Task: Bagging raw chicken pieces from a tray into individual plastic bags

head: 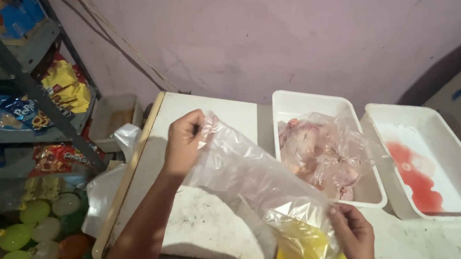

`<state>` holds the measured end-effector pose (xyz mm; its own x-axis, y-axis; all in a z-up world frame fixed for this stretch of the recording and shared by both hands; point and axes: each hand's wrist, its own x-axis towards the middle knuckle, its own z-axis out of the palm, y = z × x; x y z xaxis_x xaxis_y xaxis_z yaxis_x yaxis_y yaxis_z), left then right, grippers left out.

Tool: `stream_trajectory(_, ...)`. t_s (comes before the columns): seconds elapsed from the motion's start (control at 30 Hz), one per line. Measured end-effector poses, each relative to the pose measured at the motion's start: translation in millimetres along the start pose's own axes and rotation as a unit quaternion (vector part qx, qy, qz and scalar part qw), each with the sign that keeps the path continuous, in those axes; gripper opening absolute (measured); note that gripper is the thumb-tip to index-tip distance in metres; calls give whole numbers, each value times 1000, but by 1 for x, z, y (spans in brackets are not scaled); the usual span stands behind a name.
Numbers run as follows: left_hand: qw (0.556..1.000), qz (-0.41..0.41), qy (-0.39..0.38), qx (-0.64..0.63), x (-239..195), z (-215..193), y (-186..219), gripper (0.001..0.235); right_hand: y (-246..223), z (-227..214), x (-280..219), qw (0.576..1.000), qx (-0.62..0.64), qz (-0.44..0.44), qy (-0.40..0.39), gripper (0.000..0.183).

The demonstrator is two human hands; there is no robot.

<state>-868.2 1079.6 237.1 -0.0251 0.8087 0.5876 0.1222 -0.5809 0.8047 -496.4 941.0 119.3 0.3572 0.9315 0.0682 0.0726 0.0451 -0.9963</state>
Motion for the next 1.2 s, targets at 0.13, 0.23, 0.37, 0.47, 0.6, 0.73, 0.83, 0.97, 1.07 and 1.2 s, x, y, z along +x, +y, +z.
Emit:
stream_trajectory(0.13,995,-59,-46,59,-1,15,20,37,-31,19,-5,970,-220,-98,46,44)
stream_trajectory(0.23,988,-75,-100,93,-7,32,47,31,-58,45,-12,964,-182,-192,-26,43)
stream_trajectory(0.37,977,61,-137,151,-17,54,60,14,-101,87,-31,944,-181,-212,-175,104)
stream_trajectory(0.47,990,-39,-122,52,-13,48,73,14,-56,113,-16,833,-290,-447,-148,130)
stream_trajectory(0.6,989,-50,-45,-132,-4,24,76,26,3,119,6,808,-373,-450,-72,126)
stream_trajectory(0.73,988,-1,-16,-157,12,-17,77,24,34,100,23,913,-350,-192,-83,80)
stream_trajectory(0.83,984,-45,72,-158,28,-47,66,25,46,78,30,919,-348,-142,-120,35)
stream_trajectory(0.97,962,-164,197,-97,47,-79,60,29,45,32,46,934,-64,-73,-343,9)
stream_trajectory(1.07,945,-172,256,-108,66,-104,-29,20,59,6,49,913,358,84,-176,35)
stream_trajectory(1.2,948,-177,254,-75,34,-109,-184,20,175,-35,67,958,276,-18,-79,55)
